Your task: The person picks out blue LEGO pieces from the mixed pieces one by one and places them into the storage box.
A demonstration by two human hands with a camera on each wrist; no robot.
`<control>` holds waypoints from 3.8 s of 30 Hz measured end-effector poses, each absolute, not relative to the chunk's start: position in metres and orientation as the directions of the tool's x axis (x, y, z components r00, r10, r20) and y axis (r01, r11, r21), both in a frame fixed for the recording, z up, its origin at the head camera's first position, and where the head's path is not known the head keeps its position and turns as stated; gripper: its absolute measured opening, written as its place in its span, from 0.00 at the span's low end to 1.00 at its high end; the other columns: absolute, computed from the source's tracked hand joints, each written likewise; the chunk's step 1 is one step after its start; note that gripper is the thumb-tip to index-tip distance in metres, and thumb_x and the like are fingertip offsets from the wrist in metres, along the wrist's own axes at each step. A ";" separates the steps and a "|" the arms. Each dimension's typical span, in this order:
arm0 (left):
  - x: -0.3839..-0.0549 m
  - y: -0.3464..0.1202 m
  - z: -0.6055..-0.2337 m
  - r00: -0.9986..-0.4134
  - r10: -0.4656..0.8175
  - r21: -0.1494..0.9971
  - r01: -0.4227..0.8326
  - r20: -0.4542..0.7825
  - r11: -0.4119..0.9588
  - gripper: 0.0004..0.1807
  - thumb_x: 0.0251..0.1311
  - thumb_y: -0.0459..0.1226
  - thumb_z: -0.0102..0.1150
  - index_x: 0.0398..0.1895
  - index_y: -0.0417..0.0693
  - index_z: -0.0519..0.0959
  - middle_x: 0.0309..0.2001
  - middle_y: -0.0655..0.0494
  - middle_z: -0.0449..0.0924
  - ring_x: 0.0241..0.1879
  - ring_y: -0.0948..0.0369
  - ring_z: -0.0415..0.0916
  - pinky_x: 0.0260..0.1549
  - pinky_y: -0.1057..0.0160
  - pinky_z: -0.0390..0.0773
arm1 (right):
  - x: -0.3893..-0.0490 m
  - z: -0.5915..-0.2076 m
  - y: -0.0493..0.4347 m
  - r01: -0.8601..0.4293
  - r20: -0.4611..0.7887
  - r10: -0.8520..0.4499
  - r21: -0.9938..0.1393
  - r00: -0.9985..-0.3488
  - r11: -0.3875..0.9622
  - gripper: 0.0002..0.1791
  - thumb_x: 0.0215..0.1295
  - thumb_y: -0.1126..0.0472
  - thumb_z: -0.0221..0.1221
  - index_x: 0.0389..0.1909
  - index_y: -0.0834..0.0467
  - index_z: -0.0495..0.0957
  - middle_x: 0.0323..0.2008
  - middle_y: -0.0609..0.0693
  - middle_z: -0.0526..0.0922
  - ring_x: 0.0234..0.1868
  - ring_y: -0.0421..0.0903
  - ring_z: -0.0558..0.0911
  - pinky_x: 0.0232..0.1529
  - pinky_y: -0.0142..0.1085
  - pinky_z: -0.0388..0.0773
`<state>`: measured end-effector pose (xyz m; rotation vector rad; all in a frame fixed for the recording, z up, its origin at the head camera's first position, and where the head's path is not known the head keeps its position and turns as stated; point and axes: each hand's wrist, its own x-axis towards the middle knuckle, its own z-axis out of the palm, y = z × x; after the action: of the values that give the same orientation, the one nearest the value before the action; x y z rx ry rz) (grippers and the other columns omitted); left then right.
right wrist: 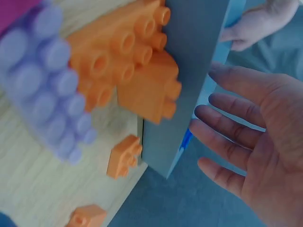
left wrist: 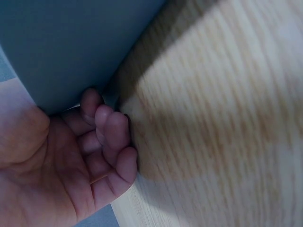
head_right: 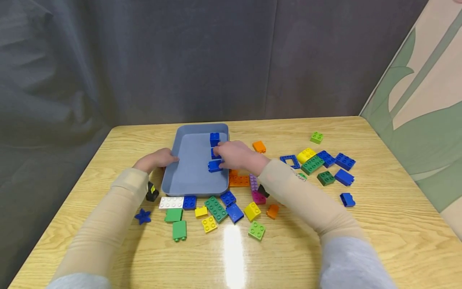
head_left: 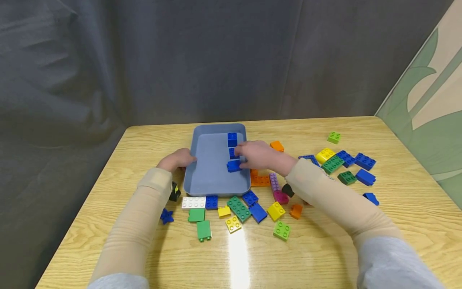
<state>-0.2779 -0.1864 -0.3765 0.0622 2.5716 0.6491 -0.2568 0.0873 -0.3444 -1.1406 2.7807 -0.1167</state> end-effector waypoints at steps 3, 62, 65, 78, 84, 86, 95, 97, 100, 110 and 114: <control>-0.279 -0.186 -0.376 -0.880 0.154 0.459 -0.080 -0.449 0.885 0.16 0.71 0.37 0.44 0.48 0.30 0.71 0.36 0.44 0.73 0.34 0.53 0.71 0.34 0.60 0.71 | -0.258 -0.339 0.098 -0.669 -0.076 -0.685 -0.160 -0.724 0.726 0.21 0.61 0.55 0.67 0.52 0.60 0.79 0.47 0.55 0.80 0.44 0.50 0.79 0.45 0.42 0.77; -0.276 -0.187 -0.372 -0.876 0.145 0.491 -0.114 -0.460 0.864 0.14 0.71 0.38 0.43 0.45 0.32 0.71 0.34 0.45 0.72 0.34 0.53 0.70 0.35 0.58 0.70 | -0.258 -0.354 0.252 -0.331 -0.363 -0.405 -0.250 -0.839 0.910 0.32 0.48 0.69 0.70 0.57 0.64 0.72 0.49 0.63 0.70 0.39 0.54 0.71 0.36 0.43 0.72; -0.275 -0.186 -0.371 -0.877 0.143 0.493 -0.117 -0.458 0.862 0.14 0.71 0.38 0.43 0.44 0.32 0.71 0.33 0.45 0.71 0.33 0.53 0.70 0.34 0.59 0.70 | -0.258 -0.354 0.252 -0.321 -0.362 -0.394 -0.245 -0.845 0.915 0.31 0.47 0.71 0.68 0.56 0.63 0.72 0.47 0.61 0.70 0.38 0.54 0.71 0.33 0.41 0.71; -0.277 -0.187 -0.374 -0.880 0.148 0.478 -0.098 -0.451 0.873 0.16 0.71 0.38 0.44 0.47 0.30 0.71 0.35 0.45 0.72 0.35 0.52 0.71 0.36 0.58 0.70 | -0.261 -0.358 0.251 -0.345 -0.355 -0.405 -0.222 -0.842 0.912 0.28 0.50 0.71 0.65 0.55 0.64 0.72 0.43 0.59 0.72 0.37 0.53 0.71 0.34 0.42 0.71; -0.276 -0.188 -0.375 -0.884 0.158 0.478 -0.082 -0.440 0.874 0.15 0.70 0.37 0.44 0.45 0.31 0.71 0.33 0.45 0.72 0.33 0.53 0.70 0.33 0.59 0.70 | -0.261 -0.351 0.251 -0.347 -0.305 -0.410 -0.241 -0.860 0.906 0.28 0.50 0.67 0.68 0.54 0.65 0.72 0.42 0.58 0.72 0.37 0.53 0.72 0.39 0.47 0.74; -0.277 -0.188 -0.374 -0.884 0.156 0.476 -0.082 -0.440 0.876 0.15 0.70 0.38 0.44 0.45 0.31 0.71 0.33 0.45 0.72 0.32 0.53 0.70 0.32 0.60 0.70 | -0.261 -0.347 0.249 -0.355 -0.276 -0.411 -0.232 -0.869 0.906 0.28 0.51 0.65 0.69 0.54 0.66 0.71 0.43 0.59 0.73 0.37 0.53 0.73 0.40 0.48 0.75; -0.277 -0.188 -0.374 -0.880 0.157 0.482 -0.091 -0.449 0.871 0.16 0.71 0.37 0.44 0.46 0.30 0.71 0.33 0.45 0.72 0.31 0.54 0.70 0.31 0.60 0.71 | -0.262 -0.330 0.225 -0.405 -0.185 -0.429 -0.152 -0.884 0.902 0.28 0.52 0.57 0.69 0.53 0.63 0.72 0.44 0.57 0.75 0.39 0.53 0.76 0.41 0.49 0.75; -0.277 -0.188 -0.374 -0.880 0.154 0.484 -0.094 -0.448 0.870 0.16 0.71 0.38 0.44 0.47 0.30 0.71 0.33 0.45 0.72 0.31 0.53 0.71 0.31 0.60 0.71 | -0.261 -0.327 0.216 -0.436 -0.167 -0.453 -0.128 -0.876 0.891 0.28 0.52 0.56 0.69 0.52 0.62 0.72 0.44 0.56 0.76 0.38 0.52 0.76 0.39 0.48 0.76; -0.277 -0.188 -0.374 -0.883 0.158 0.478 -0.084 -0.443 0.875 0.16 0.71 0.38 0.44 0.47 0.29 0.71 0.34 0.44 0.73 0.32 0.53 0.71 0.32 0.60 0.71 | -0.259 -0.323 0.203 -0.486 -0.145 -0.498 -0.110 -0.855 0.867 0.28 0.52 0.55 0.69 0.51 0.62 0.72 0.43 0.55 0.76 0.35 0.50 0.75 0.37 0.46 0.75; -0.278 -0.190 -0.376 -0.881 0.153 0.484 -0.095 -0.448 0.870 0.16 0.71 0.38 0.44 0.47 0.30 0.71 0.34 0.44 0.73 0.32 0.53 0.71 0.32 0.60 0.71 | -0.250 -0.314 0.158 -0.590 -0.087 -0.597 -0.095 -0.798 0.802 0.29 0.52 0.54 0.70 0.52 0.61 0.73 0.40 0.53 0.76 0.36 0.49 0.75 0.37 0.42 0.75; -0.278 -0.189 -0.374 -0.881 0.149 0.487 -0.102 -0.449 0.868 0.16 0.71 0.38 0.44 0.48 0.30 0.71 0.35 0.44 0.73 0.33 0.53 0.71 0.33 0.60 0.71 | -0.246 -0.312 0.139 -0.619 -0.090 -0.627 -0.100 -0.774 0.779 0.30 0.52 0.52 0.70 0.53 0.59 0.73 0.43 0.53 0.76 0.38 0.49 0.76 0.40 0.42 0.77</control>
<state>-0.2779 -0.1891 -0.3745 0.0343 2.5541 0.7022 -0.2464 0.1392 -0.3125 -1.0029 2.8508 -0.0977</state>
